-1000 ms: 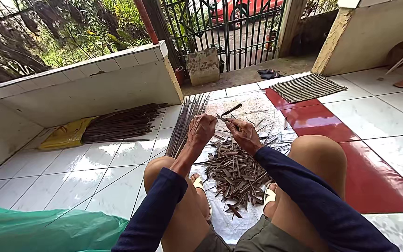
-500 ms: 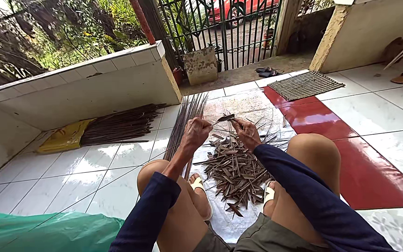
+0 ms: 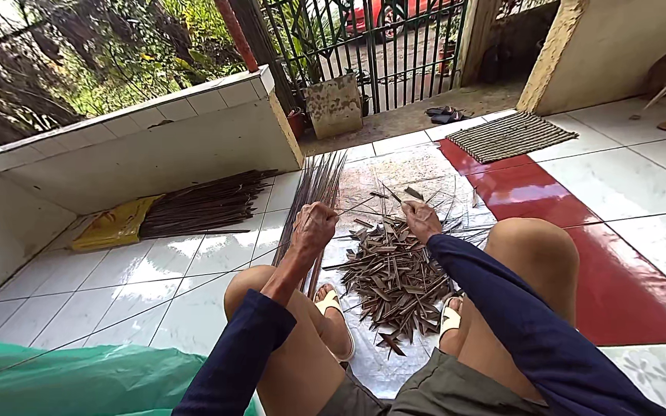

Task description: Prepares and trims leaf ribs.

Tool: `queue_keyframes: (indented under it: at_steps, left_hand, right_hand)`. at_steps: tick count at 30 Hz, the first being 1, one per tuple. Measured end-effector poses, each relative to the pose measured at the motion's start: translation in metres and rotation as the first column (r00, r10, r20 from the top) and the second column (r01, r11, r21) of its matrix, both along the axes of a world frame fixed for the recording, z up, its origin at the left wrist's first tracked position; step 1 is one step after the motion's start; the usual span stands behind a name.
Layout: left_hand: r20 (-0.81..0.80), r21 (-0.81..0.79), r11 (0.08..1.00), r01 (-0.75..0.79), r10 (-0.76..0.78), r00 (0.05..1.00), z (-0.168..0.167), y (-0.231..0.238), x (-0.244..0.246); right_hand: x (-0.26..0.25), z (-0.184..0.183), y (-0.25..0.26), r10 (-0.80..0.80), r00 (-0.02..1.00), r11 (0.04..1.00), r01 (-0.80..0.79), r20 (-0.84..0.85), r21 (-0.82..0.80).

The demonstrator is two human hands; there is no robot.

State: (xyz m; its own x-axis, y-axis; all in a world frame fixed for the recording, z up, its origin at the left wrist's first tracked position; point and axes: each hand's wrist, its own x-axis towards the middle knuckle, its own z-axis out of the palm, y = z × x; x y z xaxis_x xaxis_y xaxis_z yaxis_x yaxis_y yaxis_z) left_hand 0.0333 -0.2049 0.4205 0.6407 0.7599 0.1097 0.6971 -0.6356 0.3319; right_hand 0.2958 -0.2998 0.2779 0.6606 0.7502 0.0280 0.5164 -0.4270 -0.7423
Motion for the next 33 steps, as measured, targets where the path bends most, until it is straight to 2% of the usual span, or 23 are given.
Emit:
queue_keyframes:
  at_steps: [3,7,11,15,22,33]
  left_hand:
    - [-0.008,0.035,0.999,-0.026,0.026,1.0,0.0,0.003,0.005]
    - [0.0,0.121,0.993,0.014,-0.014,1.0,-0.009,0.002,0.012]
    - [0.028,0.124,0.992,0.036,-0.039,0.999,-0.01,-0.002,0.016]
    - [0.047,0.158,0.986,0.057,-0.066,0.997,-0.013,-0.002,0.018]
    - [0.075,0.19,0.978,0.08,-0.096,0.993,-0.013,-0.01,0.018]
    - [0.033,0.158,0.984,0.079,-0.085,0.996,-0.008,-0.013,0.012]
  right_hand:
    - [-0.007,0.011,-0.003,0.047,0.999,0.991,-0.047,-0.001,0.126]
    - [-0.036,0.033,-0.014,0.245,0.969,0.917,-0.225,-0.018,0.33]
    - [-0.071,0.06,-0.017,0.353,0.935,0.874,-0.312,-0.045,0.371]
    - [-0.083,0.056,-0.014,0.411,0.911,0.85,-0.369,-0.034,0.376]
    - [-0.083,0.056,-0.014,0.387,0.922,0.867,-0.359,-0.012,0.345]
    - [-0.051,0.032,0.0,0.25,0.963,0.933,-0.213,-0.099,0.289]
